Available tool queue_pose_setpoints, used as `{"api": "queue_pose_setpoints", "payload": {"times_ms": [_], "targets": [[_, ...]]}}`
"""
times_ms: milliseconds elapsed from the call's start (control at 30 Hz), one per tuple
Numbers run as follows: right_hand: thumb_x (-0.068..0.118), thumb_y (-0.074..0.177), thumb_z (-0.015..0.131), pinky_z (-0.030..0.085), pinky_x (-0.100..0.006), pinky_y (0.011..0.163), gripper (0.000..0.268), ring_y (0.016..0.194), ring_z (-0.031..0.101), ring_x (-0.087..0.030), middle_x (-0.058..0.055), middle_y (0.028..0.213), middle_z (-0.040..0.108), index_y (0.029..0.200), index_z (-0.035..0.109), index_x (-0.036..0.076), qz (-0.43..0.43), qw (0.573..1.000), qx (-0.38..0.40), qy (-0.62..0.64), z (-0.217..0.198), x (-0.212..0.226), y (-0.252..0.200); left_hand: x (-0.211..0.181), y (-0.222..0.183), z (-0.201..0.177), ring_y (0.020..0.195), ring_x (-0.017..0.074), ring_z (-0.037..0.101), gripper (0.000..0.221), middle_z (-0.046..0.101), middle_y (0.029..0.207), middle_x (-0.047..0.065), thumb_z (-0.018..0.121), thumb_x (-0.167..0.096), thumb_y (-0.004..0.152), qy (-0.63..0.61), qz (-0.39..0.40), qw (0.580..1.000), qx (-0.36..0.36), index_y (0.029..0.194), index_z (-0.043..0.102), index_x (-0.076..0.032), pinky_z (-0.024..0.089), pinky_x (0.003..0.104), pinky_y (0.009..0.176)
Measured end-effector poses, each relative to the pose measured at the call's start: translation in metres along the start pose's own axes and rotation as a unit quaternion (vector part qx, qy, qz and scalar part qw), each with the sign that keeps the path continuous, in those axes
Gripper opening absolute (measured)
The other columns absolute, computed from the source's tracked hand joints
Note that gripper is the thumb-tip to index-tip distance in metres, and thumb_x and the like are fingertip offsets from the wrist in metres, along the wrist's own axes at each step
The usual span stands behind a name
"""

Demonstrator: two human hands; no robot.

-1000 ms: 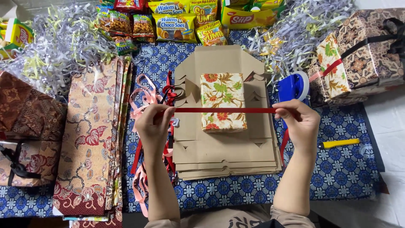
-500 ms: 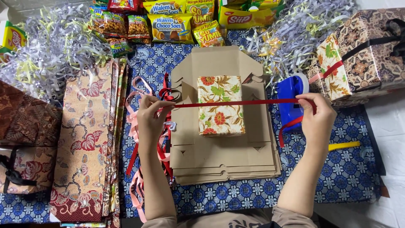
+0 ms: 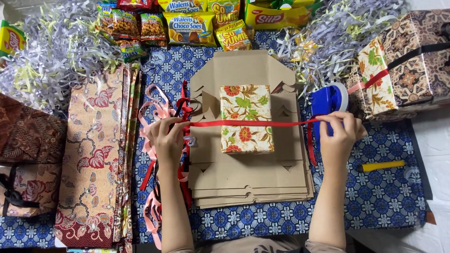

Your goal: Tying a red ribbon into a bow around a small floral-patterned gift box.

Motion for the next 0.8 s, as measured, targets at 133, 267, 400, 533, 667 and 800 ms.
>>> {"api": "queue_pose_setpoints", "payload": {"times_ms": [133, 267, 400, 533, 667, 800], "targets": [[-0.003, 0.09, 0.073, 0.031, -0.036, 0.086, 0.02, 0.089, 0.045, -0.017, 0.003, 0.1, 0.05, 0.095, 0.071, 0.016, 0.015, 1.0, 0.013, -0.01, 0.001, 0.008, -0.006, 0.006, -0.016, 0.02, 0.106, 0.0173, 0.046, 0.039, 0.06, 0.104, -0.006, 0.064, 0.008, 0.079, 0.01, -0.003, 0.999, 0.039, 0.093, 0.072, -0.027, 0.028, 0.036, 0.089], [-0.006, 0.092, 0.062, 0.038, -0.036, 0.081, 0.029, 0.086, 0.048, -0.023, -0.005, 0.102, 0.049, 0.111, 0.07, 0.013, 0.05, 0.994, 0.02, 0.095, 0.005, 0.022, -0.018, -0.032, 0.002, 0.015, 0.096, 0.0254, 0.055, 0.047, 0.061, 0.101, 0.002, 0.049, 0.014, 0.077, -0.145, -0.036, 0.986, 0.074, 0.105, 0.068, -0.019, 0.04, 0.037, 0.085], [0.011, 0.085, 0.069, 0.05, -0.036, 0.081, 0.032, 0.088, 0.058, -0.023, -0.008, 0.107, 0.052, 0.117, 0.067, 0.015, 0.063, 0.948, 0.085, 0.302, 0.018, 0.064, -0.042, -0.063, 0.014, 0.026, 0.103, 0.0313, 0.057, 0.023, 0.06, 0.106, 0.012, 0.04, -0.008, 0.098, -0.294, -0.082, 0.942, 0.14, 0.116, 0.055, -0.01, 0.043, 0.042, 0.092], [0.021, 0.078, 0.075, 0.045, -0.05, 0.095, 0.051, 0.112, 0.053, -0.037, -0.014, 0.124, 0.043, 0.126, 0.06, 0.018, 0.019, 0.942, 0.149, 0.299, 0.021, 0.099, -0.049, -0.057, 0.013, 0.048, 0.098, 0.0351, 0.058, 0.023, 0.063, 0.1, 0.013, 0.043, -0.026, 0.101, -0.292, -0.119, 0.929, 0.195, 0.109, 0.054, -0.008, 0.044, 0.048, 0.088], [0.008, 0.067, 0.08, 0.039, -0.053, 0.102, 0.071, 0.124, 0.043, -0.043, -0.021, 0.136, 0.035, 0.131, 0.056, 0.028, 0.079, 0.94, 0.175, 0.281, 0.055, 0.088, -0.072, -0.054, 0.014, 0.058, 0.094, 0.0321, 0.062, 0.019, 0.065, 0.092, 0.011, 0.061, -0.025, 0.093, -0.318, -0.175, 0.903, 0.23, 0.103, 0.057, -0.01, 0.047, 0.045, 0.084], [-0.001, 0.069, 0.077, 0.046, -0.045, 0.096, 0.069, 0.121, 0.051, -0.036, -0.02, 0.138, 0.044, 0.128, 0.06, 0.031, 0.093, 0.943, 0.141, 0.285, 0.066, 0.085, -0.078, -0.048, 0.01, 0.074, 0.075, 0.0212, 0.064, 0.017, 0.065, 0.077, 0.007, 0.065, -0.027, 0.091, -0.369, -0.247, 0.871, 0.211, 0.094, 0.059, -0.011, 0.053, 0.034, 0.07]]}}
Point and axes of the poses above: each hand's wrist, its own y-axis towards the middle knuckle, its own z-axis out of the palm, x = y × z, the point moved 4 cm from there along y, towards the middle knuckle
